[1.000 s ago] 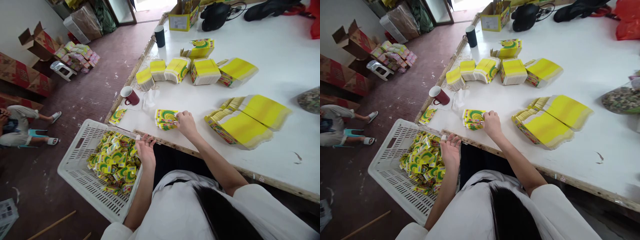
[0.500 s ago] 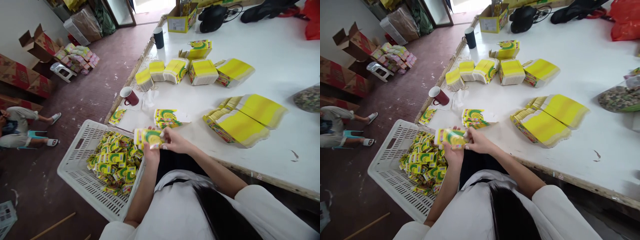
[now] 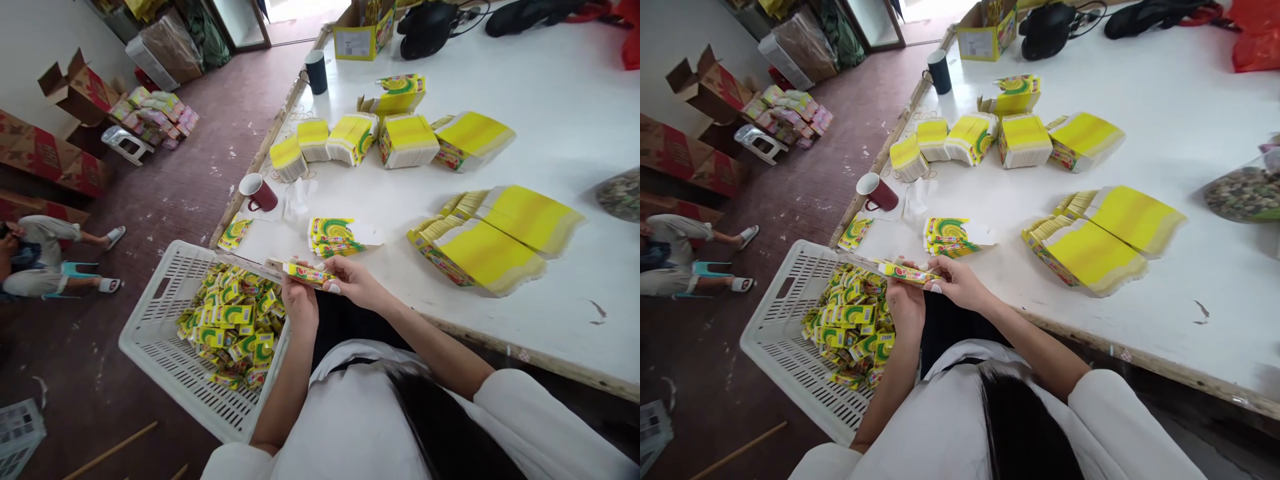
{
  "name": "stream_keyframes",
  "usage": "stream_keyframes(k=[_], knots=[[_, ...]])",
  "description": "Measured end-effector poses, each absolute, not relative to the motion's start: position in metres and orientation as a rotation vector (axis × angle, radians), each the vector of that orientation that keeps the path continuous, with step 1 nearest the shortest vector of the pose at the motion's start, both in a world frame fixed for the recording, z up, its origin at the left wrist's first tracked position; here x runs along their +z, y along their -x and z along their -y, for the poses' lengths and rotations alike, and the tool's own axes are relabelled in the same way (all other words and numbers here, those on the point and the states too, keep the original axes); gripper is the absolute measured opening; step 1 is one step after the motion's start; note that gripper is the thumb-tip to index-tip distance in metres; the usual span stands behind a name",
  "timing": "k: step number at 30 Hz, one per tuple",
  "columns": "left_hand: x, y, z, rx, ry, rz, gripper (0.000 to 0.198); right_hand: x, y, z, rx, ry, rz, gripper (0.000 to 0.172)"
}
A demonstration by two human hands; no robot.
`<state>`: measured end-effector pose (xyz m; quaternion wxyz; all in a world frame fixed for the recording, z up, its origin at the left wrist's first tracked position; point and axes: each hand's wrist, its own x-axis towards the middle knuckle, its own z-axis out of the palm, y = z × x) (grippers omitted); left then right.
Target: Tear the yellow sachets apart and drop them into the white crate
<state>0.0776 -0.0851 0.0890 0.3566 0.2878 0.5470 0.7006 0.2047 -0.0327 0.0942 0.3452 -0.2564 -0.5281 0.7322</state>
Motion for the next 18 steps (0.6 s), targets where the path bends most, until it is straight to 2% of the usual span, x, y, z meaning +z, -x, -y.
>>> stream_keyframes(k=[2, 4, 13, 18], knots=[[0.089, -0.0801, 0.0855, 1.84, -0.697, -1.434, 0.059, 0.0952, -0.2041, 0.0317, 2.01, 0.604, 1.262, 0.046], [0.088, -0.0809, 0.0856, 1.865, -0.666, -1.456, 0.051, 0.0958, -0.2029, 0.0322, 2.089, 0.575, 1.157, 0.047], [0.0853, -0.0818, 0.0877, 1.948, -0.565, -1.425, 0.043, 0.098, -0.2042, 0.0334, 2.189, 0.558, 0.951, 0.045], [0.0919, -0.0878, 0.0863, 1.998, -0.514, -1.428, 0.035, 0.0962, -0.2021, 0.0364, 2.115, 0.623, 0.969, 0.047]])
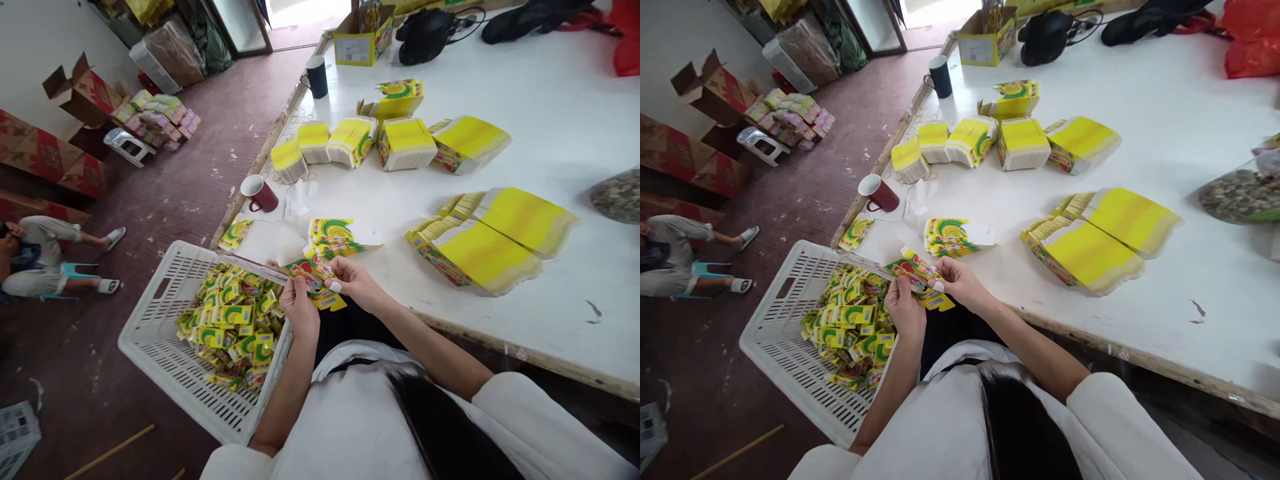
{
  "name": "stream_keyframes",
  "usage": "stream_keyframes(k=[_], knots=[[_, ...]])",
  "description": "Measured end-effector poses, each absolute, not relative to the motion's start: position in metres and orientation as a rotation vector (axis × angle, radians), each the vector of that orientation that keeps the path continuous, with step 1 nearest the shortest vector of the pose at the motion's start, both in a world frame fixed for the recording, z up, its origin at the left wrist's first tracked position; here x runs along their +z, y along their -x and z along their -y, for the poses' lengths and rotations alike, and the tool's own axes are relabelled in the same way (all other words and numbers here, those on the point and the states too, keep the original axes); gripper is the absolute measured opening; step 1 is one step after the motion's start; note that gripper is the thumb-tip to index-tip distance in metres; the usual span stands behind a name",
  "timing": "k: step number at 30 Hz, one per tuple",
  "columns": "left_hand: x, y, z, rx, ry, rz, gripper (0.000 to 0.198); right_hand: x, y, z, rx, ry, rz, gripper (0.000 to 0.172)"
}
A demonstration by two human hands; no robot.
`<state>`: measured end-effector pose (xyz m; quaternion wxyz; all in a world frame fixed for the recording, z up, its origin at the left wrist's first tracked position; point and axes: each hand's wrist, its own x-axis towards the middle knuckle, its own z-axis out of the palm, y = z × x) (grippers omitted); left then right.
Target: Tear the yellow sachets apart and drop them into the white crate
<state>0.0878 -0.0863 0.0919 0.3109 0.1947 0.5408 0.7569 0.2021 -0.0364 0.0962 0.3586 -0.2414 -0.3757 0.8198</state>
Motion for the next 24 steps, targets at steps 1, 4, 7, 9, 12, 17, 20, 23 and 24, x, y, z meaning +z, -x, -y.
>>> stream_keyframes(k=[1, 4, 7, 9, 12, 17, 20, 23, 24], knots=[[0.093, -0.088, 0.086, 1.992, -0.51, -1.426, 0.035, 0.096, -0.202, 0.036, 2.092, 0.64, 0.984, 0.047], [0.099, -0.084, 0.084, 1.961, -0.498, -1.365, 0.038, 0.094, -0.204, 0.032, 2.001, 0.696, 1.104, 0.044], [0.104, -0.076, 0.082, 1.976, -0.516, -1.327, 0.042, 0.092, -0.211, 0.027, 1.93, 0.744, 1.313, 0.037], [0.105, -0.068, 0.081, 1.973, -0.556, -1.363, 0.042, 0.091, -0.216, 0.023, 1.869, 0.763, 1.448, 0.028], [0.109, -0.052, 0.084, 1.914, -0.635, -1.395, 0.044, 0.093, -0.228, 0.014, 1.546, 0.823, 1.657, 0.009], [0.123, -0.026, 0.091, 1.689, -1.114, -1.372, 0.074, 0.109, -0.243, 0.005, 0.746, 0.781, 2.14, 0.024], [0.128, -0.03, 0.093, 1.157, -1.404, -1.489, 0.094, 0.116, -0.238, 0.013, 0.615, 0.605, 2.274, 0.022], [0.122, -0.047, 0.094, 0.877, -1.447, -1.638, 0.084, 0.113, -0.229, 0.022, 0.661, 0.748, 2.007, 0.032], [0.118, -0.053, 0.095, 0.881, -1.452, -1.702, 0.081, 0.111, -0.226, 0.025, 0.722, 0.838, 1.862, 0.046]])
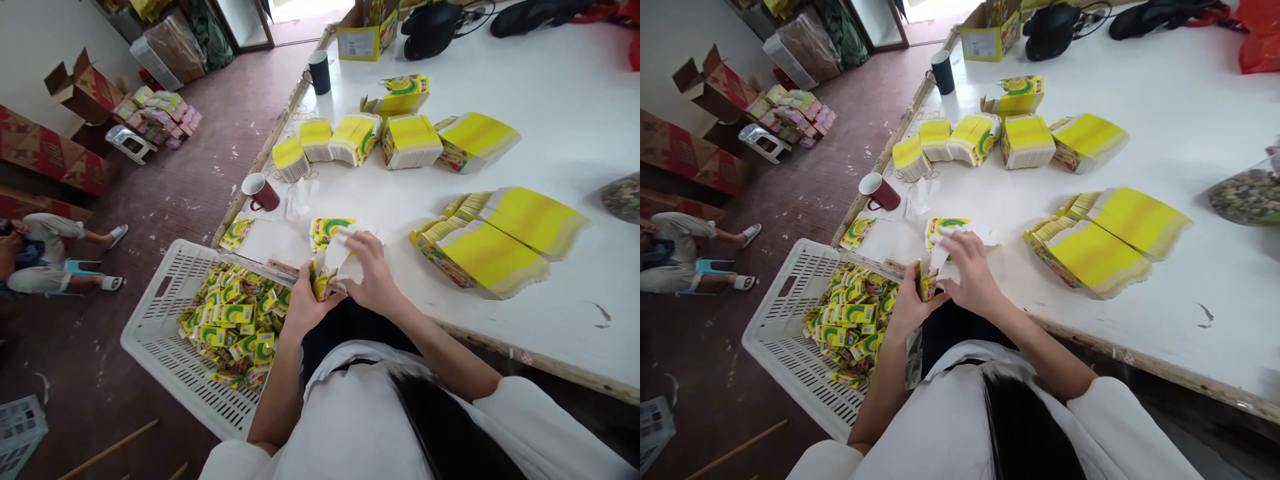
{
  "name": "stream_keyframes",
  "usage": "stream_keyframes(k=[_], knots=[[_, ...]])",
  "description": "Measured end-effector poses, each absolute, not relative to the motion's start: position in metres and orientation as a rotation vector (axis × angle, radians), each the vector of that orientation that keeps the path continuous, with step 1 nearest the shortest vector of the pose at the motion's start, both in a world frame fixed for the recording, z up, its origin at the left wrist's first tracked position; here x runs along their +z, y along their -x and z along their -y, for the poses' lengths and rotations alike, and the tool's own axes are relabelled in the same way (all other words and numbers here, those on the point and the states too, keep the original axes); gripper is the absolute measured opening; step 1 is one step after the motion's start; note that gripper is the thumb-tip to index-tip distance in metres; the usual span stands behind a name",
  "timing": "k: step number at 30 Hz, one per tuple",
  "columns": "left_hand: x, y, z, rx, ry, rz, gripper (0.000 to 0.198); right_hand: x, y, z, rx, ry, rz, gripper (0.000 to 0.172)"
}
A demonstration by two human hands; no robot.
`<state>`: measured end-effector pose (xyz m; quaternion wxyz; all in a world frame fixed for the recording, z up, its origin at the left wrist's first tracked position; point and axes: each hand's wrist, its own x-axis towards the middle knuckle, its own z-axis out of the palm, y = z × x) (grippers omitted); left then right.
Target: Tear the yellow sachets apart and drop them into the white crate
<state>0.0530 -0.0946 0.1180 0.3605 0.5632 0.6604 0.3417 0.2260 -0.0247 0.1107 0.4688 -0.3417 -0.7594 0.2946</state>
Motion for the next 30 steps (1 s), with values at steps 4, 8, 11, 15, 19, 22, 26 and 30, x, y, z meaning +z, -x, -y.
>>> stream_keyframes(k=[4, 8, 11, 15, 19, 22, 26, 30], knots=[[0.107, -0.07, 0.1, 0.914, -1.53, -1.873, 0.089, 0.103, -0.218, 0.029, 1.328, 0.917, 1.445, 0.056], [0.105, -0.076, 0.104, 0.923, -1.689, -1.802, 0.084, 0.108, -0.212, 0.032, 1.755, 0.847, 1.308, 0.027], [0.103, -0.077, 0.105, 0.956, -1.785, -1.729, 0.075, 0.11, -0.21, 0.033, 1.772, 0.815, 1.255, 0.027], [0.098, -0.073, 0.103, 1.03, -1.838, -1.768, 0.071, 0.102, -0.21, 0.032, 1.728, 0.805, 1.255, 0.032], [0.099, -0.07, 0.1, 1.0, -1.82, -1.715, 0.074, 0.094, -0.21, 0.03, 1.685, 0.813, 1.295, 0.038], [0.103, -0.07, 0.099, 0.94, -1.768, -1.659, 0.072, 0.092, -0.211, 0.029, 1.614, 0.84, 1.345, 0.04], [0.101, -0.072, 0.099, 0.895, -1.637, -1.719, 0.065, 0.095, -0.216, 0.035, 1.582, 0.759, 1.602, 0.043], [0.089, -0.075, 0.099, 1.013, -1.544, -1.724, 0.08, 0.091, -0.221, 0.04, 1.405, 0.668, 1.85, 0.052]])
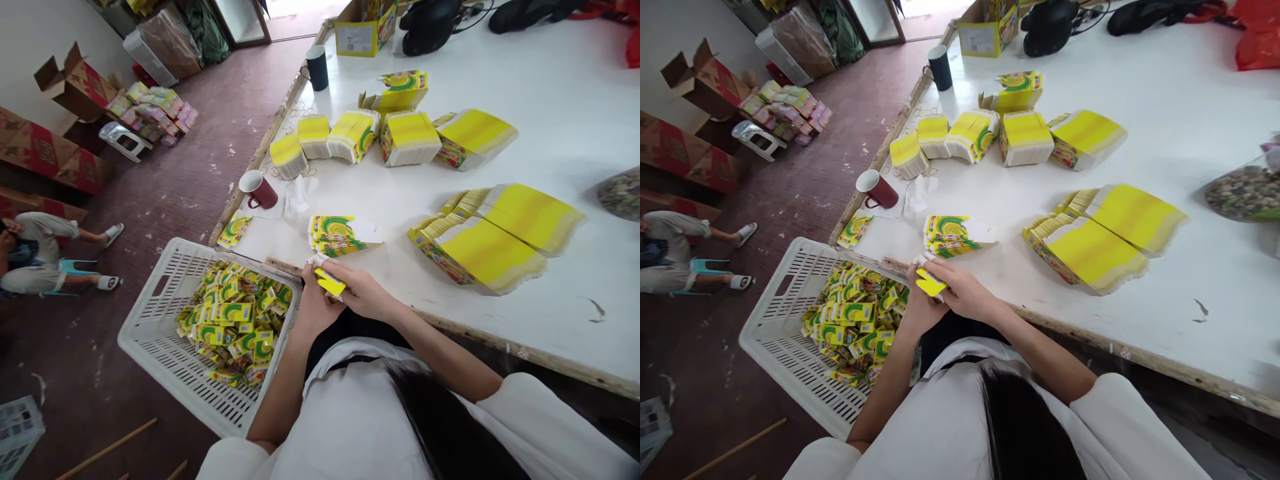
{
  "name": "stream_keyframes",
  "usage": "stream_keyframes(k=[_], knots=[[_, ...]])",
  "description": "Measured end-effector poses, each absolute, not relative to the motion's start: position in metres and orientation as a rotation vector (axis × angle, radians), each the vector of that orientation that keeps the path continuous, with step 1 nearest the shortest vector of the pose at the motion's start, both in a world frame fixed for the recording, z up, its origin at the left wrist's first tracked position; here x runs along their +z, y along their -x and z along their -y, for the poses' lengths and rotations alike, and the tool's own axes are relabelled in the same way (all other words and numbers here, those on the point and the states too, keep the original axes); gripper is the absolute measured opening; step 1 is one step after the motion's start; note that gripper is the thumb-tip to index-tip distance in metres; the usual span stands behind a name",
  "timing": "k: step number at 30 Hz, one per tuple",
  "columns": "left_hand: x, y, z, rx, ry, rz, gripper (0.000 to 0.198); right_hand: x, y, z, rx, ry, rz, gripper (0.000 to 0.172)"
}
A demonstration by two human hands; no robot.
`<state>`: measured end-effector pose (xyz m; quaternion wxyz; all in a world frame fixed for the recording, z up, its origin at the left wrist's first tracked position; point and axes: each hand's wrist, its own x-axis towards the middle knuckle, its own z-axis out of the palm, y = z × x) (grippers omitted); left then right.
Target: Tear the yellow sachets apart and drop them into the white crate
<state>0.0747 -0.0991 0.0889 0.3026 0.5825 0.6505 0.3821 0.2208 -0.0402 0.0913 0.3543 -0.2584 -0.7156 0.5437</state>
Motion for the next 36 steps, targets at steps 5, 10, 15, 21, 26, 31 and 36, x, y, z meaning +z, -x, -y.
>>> stream_keyframes(k=[5, 10, 15, 21, 26, 31, 36], knots=[[0.088, -0.068, 0.099, 1.045, -1.71, -1.961, 0.063, 0.078, -0.221, 0.032, 1.208, 0.85, 1.781, 0.052], [0.101, -0.053, 0.1, 1.009, -1.765, -1.926, 0.049, 0.078, -0.229, 0.026, 1.196, 0.683, 2.12, 0.058], [0.108, -0.045, 0.099, 0.989, -1.728, -1.89, 0.059, 0.087, -0.246, 0.007, 1.215, 0.578, 2.254, 0.026], [0.11, -0.058, 0.098, 1.049, -1.761, -1.953, 0.06, 0.094, -0.237, 0.012, 1.287, 0.592, 1.992, 0.033], [0.098, -0.053, 0.103, 1.702, -1.092, -1.782, 0.073, 0.081, -0.226, 0.013, 1.346, 0.702, 1.736, 0.077], [0.091, -0.024, 0.097, 2.081, -0.515, -1.582, 0.067, 0.062, -0.232, -0.029, 0.872, 1.261, 1.843, 0.027], [0.08, -0.033, 0.094, 1.888, -0.293, -1.456, 0.048, 0.044, -0.224, -0.047, 0.631, 1.487, 2.028, 0.016]])
